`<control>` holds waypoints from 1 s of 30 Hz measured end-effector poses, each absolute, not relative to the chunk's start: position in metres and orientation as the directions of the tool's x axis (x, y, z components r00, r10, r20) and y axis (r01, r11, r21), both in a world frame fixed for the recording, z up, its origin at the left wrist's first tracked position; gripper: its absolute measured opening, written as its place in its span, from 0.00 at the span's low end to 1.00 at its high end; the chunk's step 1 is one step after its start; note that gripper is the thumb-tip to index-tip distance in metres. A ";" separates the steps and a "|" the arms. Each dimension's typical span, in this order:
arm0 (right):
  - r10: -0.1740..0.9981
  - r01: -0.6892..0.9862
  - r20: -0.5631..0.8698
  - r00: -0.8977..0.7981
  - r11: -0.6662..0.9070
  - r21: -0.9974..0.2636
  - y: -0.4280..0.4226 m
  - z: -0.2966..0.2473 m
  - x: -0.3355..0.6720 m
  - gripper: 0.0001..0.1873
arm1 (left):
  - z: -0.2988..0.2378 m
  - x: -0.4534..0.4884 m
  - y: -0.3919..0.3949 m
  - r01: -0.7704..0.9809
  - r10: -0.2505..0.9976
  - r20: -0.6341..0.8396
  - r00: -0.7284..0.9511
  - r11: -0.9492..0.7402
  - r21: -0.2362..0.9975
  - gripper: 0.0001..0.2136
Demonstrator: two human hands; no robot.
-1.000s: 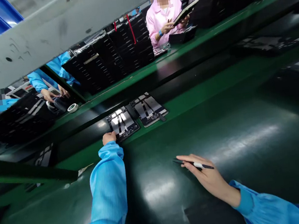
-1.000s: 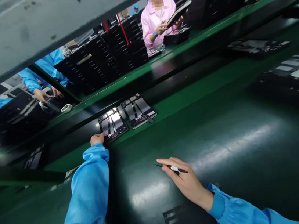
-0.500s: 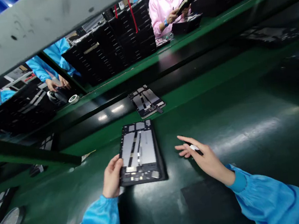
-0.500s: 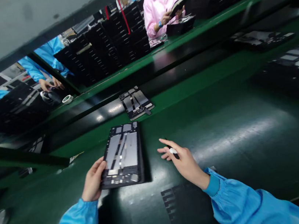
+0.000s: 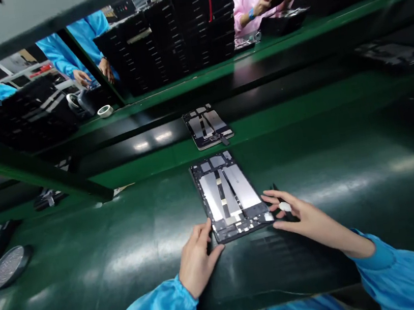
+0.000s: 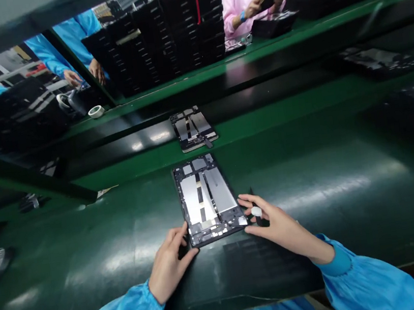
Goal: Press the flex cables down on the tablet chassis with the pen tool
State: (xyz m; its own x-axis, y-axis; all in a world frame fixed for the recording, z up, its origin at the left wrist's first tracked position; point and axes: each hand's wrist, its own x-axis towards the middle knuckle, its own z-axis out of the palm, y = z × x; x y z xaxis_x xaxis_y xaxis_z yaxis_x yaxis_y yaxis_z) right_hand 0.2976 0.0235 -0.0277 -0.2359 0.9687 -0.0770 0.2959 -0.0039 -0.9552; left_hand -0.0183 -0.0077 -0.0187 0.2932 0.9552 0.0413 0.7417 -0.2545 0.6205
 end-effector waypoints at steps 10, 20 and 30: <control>0.939 0.538 0.237 -0.248 0.338 -0.772 0.011 0.002 0.273 0.18 | -0.001 0.001 -0.005 0.732 0.865 0.249 0.435 -0.501 0.461 0.11; 0.771 0.312 0.253 -0.585 0.501 -0.807 0.024 -0.004 0.223 0.18 | -0.004 0.013 0.002 0.575 0.909 0.113 0.402 -0.347 0.741 0.05; 0.786 0.302 0.210 -0.581 0.448 -0.841 0.022 0.000 0.227 0.22 | -0.002 0.015 -0.005 0.631 0.904 0.113 0.413 -0.374 0.679 0.06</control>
State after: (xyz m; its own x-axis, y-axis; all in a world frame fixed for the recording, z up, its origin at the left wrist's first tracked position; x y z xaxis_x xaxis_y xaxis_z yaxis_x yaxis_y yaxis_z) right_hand 0.2271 0.0223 0.0001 -0.5810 0.7863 0.2103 0.3023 0.4484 -0.8412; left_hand 0.0153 -0.0048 -0.0019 0.4133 0.9035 0.1132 0.6314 -0.3740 0.6793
